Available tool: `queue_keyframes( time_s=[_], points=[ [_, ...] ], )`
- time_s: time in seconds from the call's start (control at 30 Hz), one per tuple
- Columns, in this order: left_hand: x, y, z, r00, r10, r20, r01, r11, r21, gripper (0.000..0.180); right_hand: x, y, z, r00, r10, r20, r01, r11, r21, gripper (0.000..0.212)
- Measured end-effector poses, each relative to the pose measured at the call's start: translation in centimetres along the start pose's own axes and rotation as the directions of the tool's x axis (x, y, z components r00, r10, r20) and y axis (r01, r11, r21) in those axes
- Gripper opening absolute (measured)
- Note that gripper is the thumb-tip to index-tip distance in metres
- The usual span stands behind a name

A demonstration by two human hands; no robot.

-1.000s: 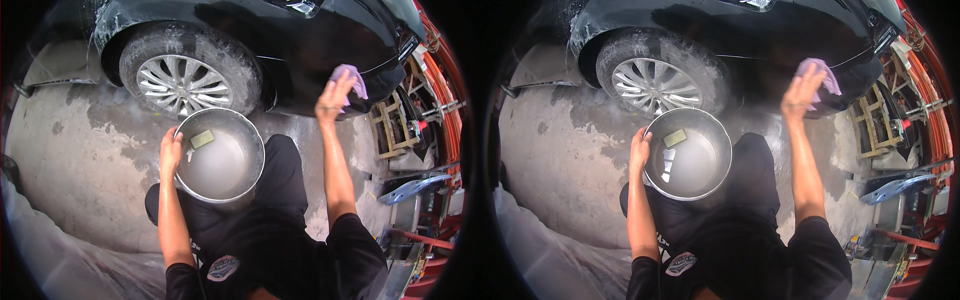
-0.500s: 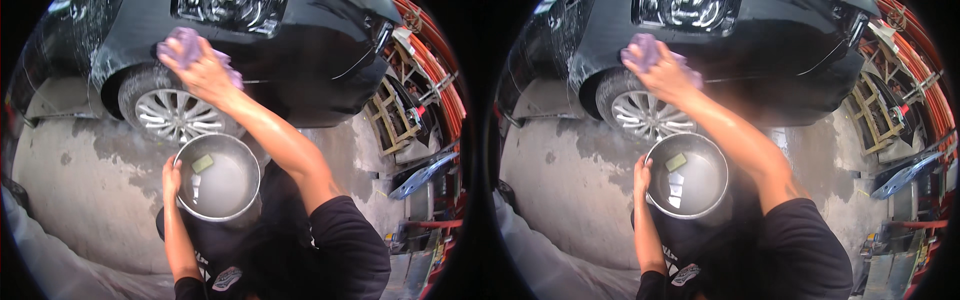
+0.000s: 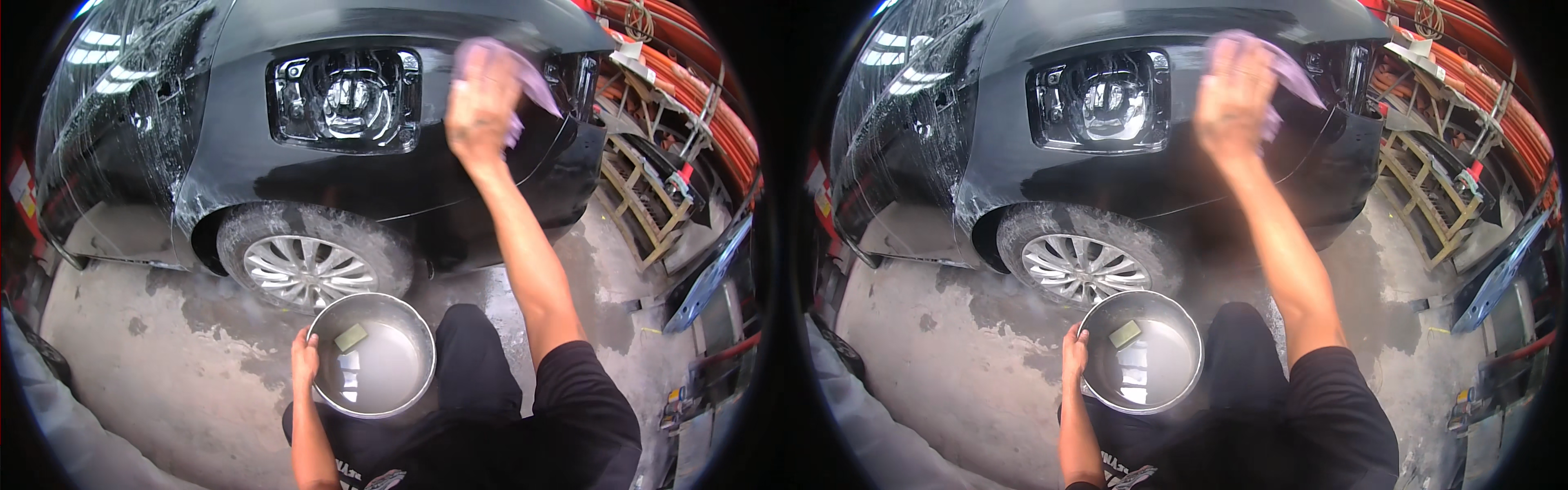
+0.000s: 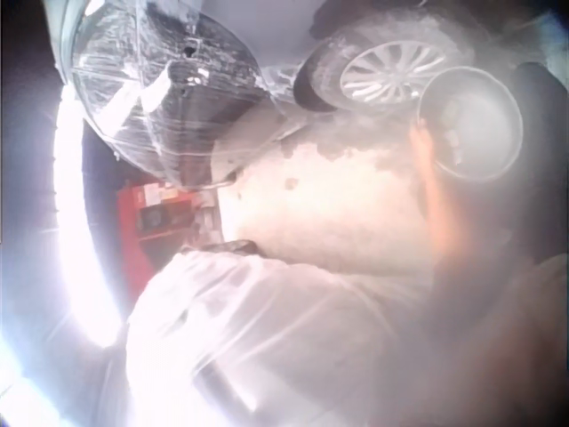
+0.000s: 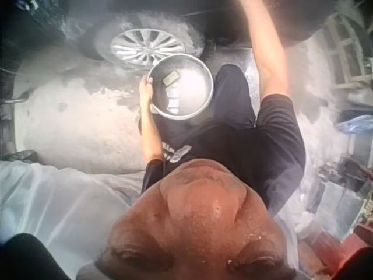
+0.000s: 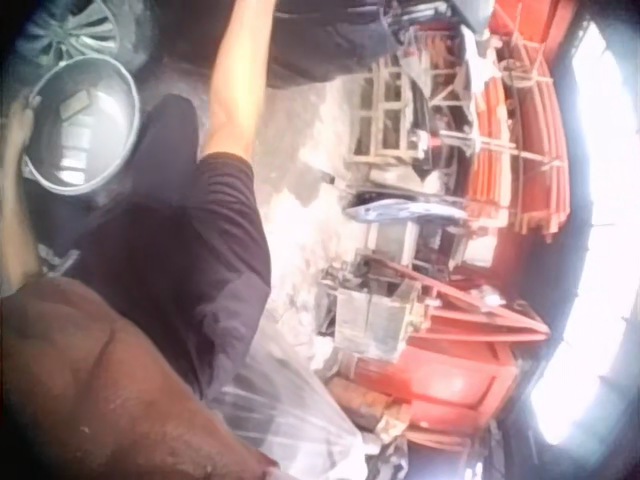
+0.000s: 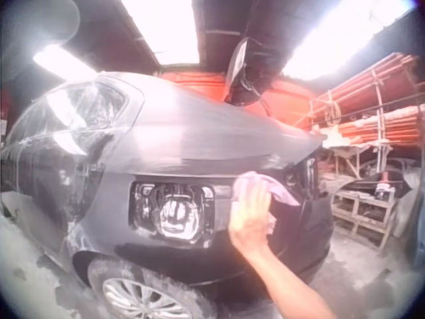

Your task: The person wipes the front bumper and hood of a black car using a purple cloth. They dip the cloth into a metal bucket of water and continue wiping the front fender and wheel area. The person occasionally touches their face while working.

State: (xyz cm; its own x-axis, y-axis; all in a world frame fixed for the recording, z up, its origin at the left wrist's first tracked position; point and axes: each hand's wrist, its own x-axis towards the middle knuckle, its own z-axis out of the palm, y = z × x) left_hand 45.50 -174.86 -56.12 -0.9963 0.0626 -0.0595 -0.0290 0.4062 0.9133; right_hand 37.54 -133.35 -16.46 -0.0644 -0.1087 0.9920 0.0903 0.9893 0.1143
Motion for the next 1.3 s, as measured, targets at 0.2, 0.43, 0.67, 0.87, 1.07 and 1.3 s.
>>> queue_keyframes(
  time_s=[0.2,0.43,0.67,0.87,1.07,1.3],
  points=[
    [-0.5,0.7,0.6,0.999,0.021,-0.033,-0.02,1.0,0.004,0.039,3.3,-10.1,3.2,0.958,-0.273,0.091,0.233,0.921,0.312,0.058],
    [-0.4,-0.1,-0.1,0.999,0.036,-0.009,-0.036,0.998,-0.041,0.041,1.1,3.9,-1.0,0.973,-0.223,0.053,0.217,0.971,0.101,0.057],
    [0.3,-1.3,0.4,0.998,0.055,-0.013,-0.055,0.998,0.038,0.041,-1.0,11.3,-0.9,0.999,-0.003,-0.049,-0.002,0.996,-0.085,0.06],
    [-0.7,-0.4,-0.6,0.997,0.034,-0.066,-0.032,0.999,0.034,0.04,5.5,-6.2,4.2,0.98,-0.199,0.007,0.198,0.98,0.026,0.063],
    [-0.6,-0.3,-0.3,0.998,-0.032,-0.058,0.028,0.998,-0.06,0.04,7.6,-19.8,9.7,0.899,-0.438,0.009,0.43,0.886,0.172,0.065],
    [-0.9,-0.5,-1.2,0.997,-0.023,-0.079,0.021,0.999,-0.037,0.04,4.7,-31.4,12.8,0.809,-0.586,0.057,0.488,0.722,0.49,0.057]
  ],
)
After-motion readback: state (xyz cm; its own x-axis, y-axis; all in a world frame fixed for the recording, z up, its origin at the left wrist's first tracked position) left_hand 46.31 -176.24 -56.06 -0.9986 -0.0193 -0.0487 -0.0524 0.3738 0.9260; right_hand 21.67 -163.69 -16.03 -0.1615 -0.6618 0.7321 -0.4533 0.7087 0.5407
